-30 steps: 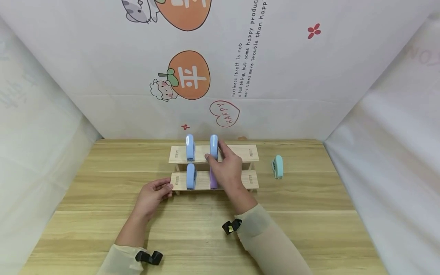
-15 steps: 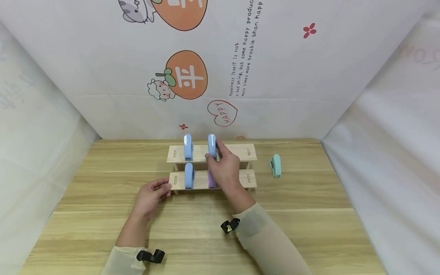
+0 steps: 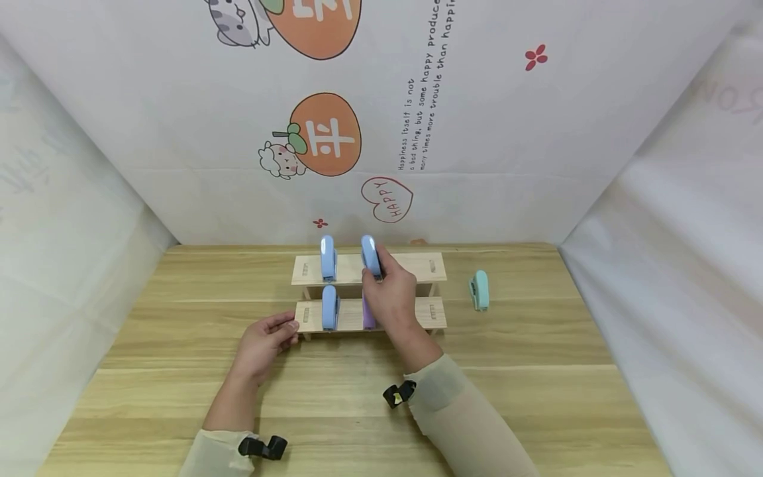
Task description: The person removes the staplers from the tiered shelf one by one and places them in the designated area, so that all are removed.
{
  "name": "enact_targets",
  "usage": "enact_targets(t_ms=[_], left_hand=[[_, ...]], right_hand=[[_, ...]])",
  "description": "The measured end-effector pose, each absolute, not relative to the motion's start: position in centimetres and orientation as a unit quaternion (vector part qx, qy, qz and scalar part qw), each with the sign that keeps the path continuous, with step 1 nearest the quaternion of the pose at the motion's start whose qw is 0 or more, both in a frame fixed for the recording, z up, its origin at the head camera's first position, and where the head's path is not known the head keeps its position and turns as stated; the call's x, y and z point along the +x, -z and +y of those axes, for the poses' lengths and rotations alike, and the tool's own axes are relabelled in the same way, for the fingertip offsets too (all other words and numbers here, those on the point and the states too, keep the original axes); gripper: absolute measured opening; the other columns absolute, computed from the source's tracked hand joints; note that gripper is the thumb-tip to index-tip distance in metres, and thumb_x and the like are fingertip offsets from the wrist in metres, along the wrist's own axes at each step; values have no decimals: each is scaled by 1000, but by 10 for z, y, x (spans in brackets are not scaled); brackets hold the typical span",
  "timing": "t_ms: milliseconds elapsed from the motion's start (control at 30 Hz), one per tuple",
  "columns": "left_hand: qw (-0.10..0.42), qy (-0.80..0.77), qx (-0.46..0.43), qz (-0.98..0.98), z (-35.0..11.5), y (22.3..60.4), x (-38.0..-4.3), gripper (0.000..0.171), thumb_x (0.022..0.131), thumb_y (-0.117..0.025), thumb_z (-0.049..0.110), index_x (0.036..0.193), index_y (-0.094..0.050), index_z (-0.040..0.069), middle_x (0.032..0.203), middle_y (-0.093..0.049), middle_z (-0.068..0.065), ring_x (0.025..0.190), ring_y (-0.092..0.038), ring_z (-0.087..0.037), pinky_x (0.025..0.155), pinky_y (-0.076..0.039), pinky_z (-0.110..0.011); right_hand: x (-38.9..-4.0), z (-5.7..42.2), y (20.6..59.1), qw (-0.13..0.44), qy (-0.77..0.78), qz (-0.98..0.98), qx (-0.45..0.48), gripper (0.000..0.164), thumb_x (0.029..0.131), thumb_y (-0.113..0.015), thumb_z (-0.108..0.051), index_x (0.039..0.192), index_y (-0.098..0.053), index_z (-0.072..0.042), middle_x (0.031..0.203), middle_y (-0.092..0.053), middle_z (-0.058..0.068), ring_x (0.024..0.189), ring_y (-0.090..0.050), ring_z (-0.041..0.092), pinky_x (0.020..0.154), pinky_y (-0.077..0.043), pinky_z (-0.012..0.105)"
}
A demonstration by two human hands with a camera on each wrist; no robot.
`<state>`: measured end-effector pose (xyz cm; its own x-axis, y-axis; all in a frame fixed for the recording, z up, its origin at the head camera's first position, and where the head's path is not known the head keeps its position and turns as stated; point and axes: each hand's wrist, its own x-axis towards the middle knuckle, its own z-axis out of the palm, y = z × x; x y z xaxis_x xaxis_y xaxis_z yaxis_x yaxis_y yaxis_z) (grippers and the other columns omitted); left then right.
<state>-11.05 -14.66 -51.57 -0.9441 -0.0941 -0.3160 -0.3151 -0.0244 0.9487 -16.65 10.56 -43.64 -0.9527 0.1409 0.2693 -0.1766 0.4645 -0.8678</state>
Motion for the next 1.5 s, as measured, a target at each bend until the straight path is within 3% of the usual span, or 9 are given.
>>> enact_targets(t_ms=[300,867,1500], left_hand=[[80,-702,-149,692,-145,516,-111,36,97,-73,8,130,-67,-3,113,-71,-16,88,-69,-22,77,-63,-26],[80,-704,-145,691,-145,519,-109,35,98,-72,7,130,-66,-4,112,-71,-17,86,-69,-20,77,-63,-26],[77,-706,-148,688,-147,518,-111,34,97,-73,6,129,-67,-4,110,-71,-16,87,-70,-23,77,-63,-28]], right_hand=[[-165,106,437,175,-505,-845,13,50,93,-71,-6,142,-60,-1,138,-62,18,127,-61,31,101,-55,37],[-161,110,434,156,-537,-829,-6,49,93,-71,-7,141,-62,-5,138,-63,15,127,-62,29,101,-55,37],[-161,133,427,193,-544,-817,-9,48,93,-69,-7,140,-63,-5,136,-64,20,124,-64,32,97,-58,39]])
